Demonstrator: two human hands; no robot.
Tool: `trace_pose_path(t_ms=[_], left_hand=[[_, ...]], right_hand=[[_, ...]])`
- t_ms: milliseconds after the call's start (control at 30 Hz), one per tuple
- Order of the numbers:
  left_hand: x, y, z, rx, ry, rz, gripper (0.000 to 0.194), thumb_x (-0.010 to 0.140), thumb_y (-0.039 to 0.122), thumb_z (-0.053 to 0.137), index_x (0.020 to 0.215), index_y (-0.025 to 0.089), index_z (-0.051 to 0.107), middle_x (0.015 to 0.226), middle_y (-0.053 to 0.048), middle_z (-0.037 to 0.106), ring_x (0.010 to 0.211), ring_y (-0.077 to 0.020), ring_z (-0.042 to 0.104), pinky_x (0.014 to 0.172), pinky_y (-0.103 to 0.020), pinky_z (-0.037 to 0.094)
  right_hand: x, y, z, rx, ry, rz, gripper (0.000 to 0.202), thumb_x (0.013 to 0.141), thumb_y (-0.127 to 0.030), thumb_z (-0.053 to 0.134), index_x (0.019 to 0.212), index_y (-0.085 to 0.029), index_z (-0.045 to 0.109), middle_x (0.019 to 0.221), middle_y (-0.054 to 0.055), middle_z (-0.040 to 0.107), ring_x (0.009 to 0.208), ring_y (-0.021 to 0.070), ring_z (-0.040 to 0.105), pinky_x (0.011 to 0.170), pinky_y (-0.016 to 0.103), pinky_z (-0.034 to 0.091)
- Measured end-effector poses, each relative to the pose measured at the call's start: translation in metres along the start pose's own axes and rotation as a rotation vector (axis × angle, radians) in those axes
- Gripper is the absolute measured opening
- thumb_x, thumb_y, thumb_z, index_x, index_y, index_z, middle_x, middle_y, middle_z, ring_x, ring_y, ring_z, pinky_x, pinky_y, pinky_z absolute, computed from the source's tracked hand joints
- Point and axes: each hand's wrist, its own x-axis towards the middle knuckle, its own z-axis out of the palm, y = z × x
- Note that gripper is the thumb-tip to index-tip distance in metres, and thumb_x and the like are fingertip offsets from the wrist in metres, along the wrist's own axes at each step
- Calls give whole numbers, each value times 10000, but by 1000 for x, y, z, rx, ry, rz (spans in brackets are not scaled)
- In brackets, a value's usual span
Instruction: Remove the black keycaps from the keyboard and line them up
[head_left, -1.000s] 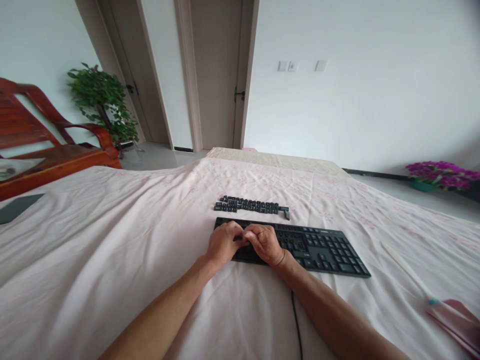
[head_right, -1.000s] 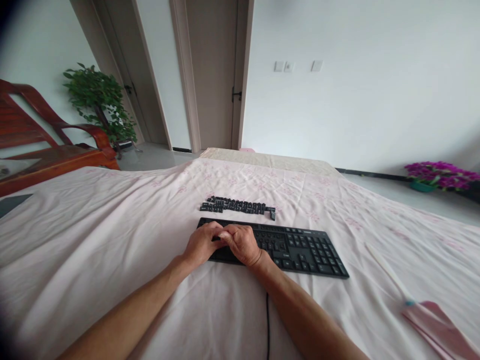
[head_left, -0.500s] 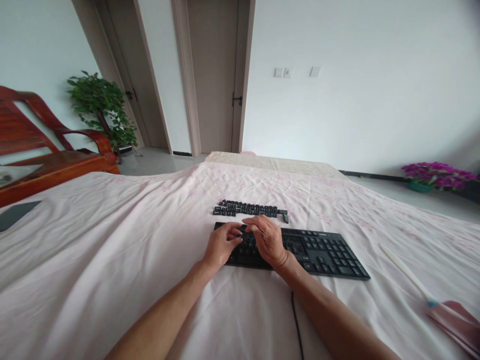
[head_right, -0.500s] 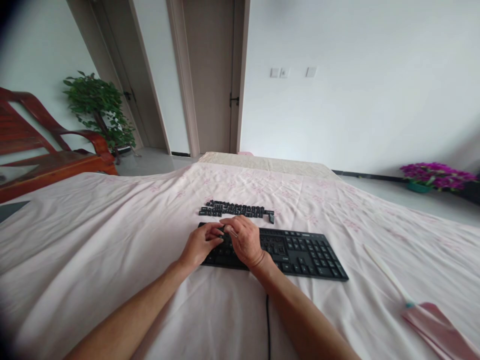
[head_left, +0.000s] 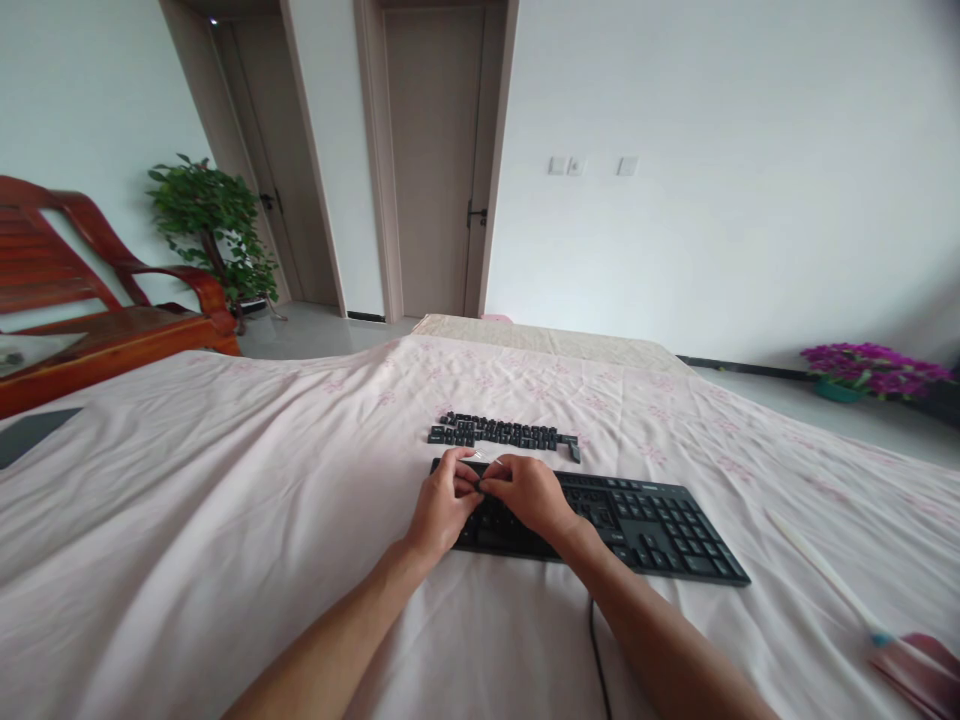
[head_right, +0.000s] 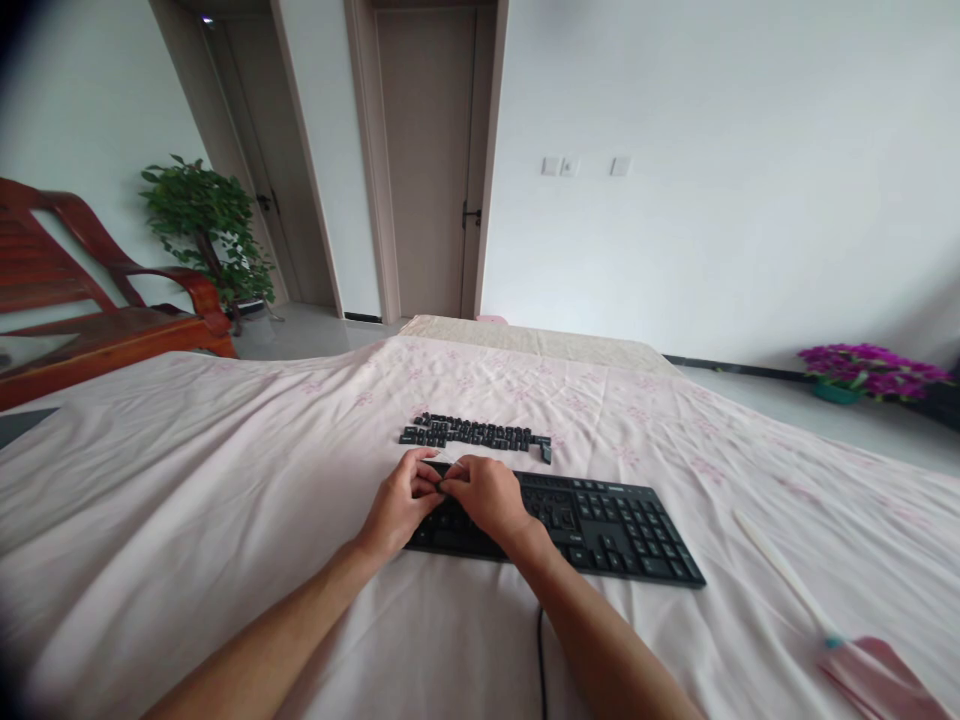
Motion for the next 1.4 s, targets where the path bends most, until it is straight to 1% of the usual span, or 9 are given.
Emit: trace_pose_path(t_ms=[267, 333, 400, 500, 667, 733, 867, 1267, 1400], left_hand=[[0, 1, 0, 17, 23, -12, 546, 688, 65, 589, 1188, 239, 456, 871, 19, 576, 684, -89, 615, 691, -227, 503], [0, 1, 1, 29, 42, -15, 556, 700, 68, 581, 1208, 240, 438, 899, 14, 580, 678, -85, 617, 701, -231, 505], [-1, 3, 2, 58, 57, -11, 527, 710, 73, 571, 1197, 233, 448, 904, 12, 584, 664, -80, 612, 708, -234, 502], [-1, 6, 2, 113, 58, 6, 431, 723, 80, 556, 1130, 212, 504, 881, 9, 593, 647, -82, 598, 701, -238, 496], [0, 9, 1, 185, 7, 44, 207, 721, 67, 536, 885, 179, 595, 866, -7, 621, 708, -107, 612, 709, -243, 496], [0, 8, 1, 202, -4, 62, 178, 722, 62, 529, 836, 177, 602, 857, -5, 623, 714, -109, 610, 707, -242, 496], [1, 4, 1, 204, 2, 83, 189, 723, 57, 524, 842, 176, 610, 849, 0, 618, 713, -104, 608, 713, -238, 496], [2, 3, 1, 202, 2, 84, 188, 725, 51, 527, 829, 173, 624, 843, 0, 612, 715, -100, 609, 709, -228, 497], [2, 4, 0, 210, 7, 99, 188, 726, 45, 521, 817, 169, 629, 822, 2, 606, 709, -100, 609, 706, -230, 498]], right_hand=[[7, 4, -2, 95, -63, 14, 137, 703, -302, 663, 793, -216, 721, 689, -8, 696, 657, 159, 623, 560, 225, 375], [16, 7, -6, 75, -38, 27, 136, 715, -315, 655, 786, -224, 726, 689, -9, 697, 665, 161, 628, 570, 227, 380], [29, 10, -10, 22, 29, 60, 145, 729, -337, 647, 797, -239, 731, 712, -7, 705, 689, 166, 635, 587, 232, 386], [50, 11, -10, -97, 97, 129, 168, 739, -364, 645, 826, -255, 739, 754, 11, 717, 736, 181, 646, 601, 238, 383], [72, 10, 4, -235, 81, 187, 163, 744, -347, 630, 833, -264, 738, 794, 34, 720, 780, 199, 647, 628, 251, 387], [75, 11, 10, -254, 70, 198, 156, 743, -329, 621, 827, -262, 734, 804, 40, 718, 795, 206, 645, 649, 261, 395], [77, 13, 16, -267, 48, 203, 163, 745, -336, 608, 825, -262, 728, 826, 46, 713, 826, 223, 645, 665, 274, 403], [80, 15, 22, -301, 44, 196, 188, 776, -351, 607, 871, -251, 734, 870, 56, 718, 858, 208, 649, 655, 250, 394], [78, 11, 17, -291, 55, 204, 203, 806, -355, 579, 869, -231, 727, 862, 61, 718, 856, 213, 647, 662, 250, 393]])
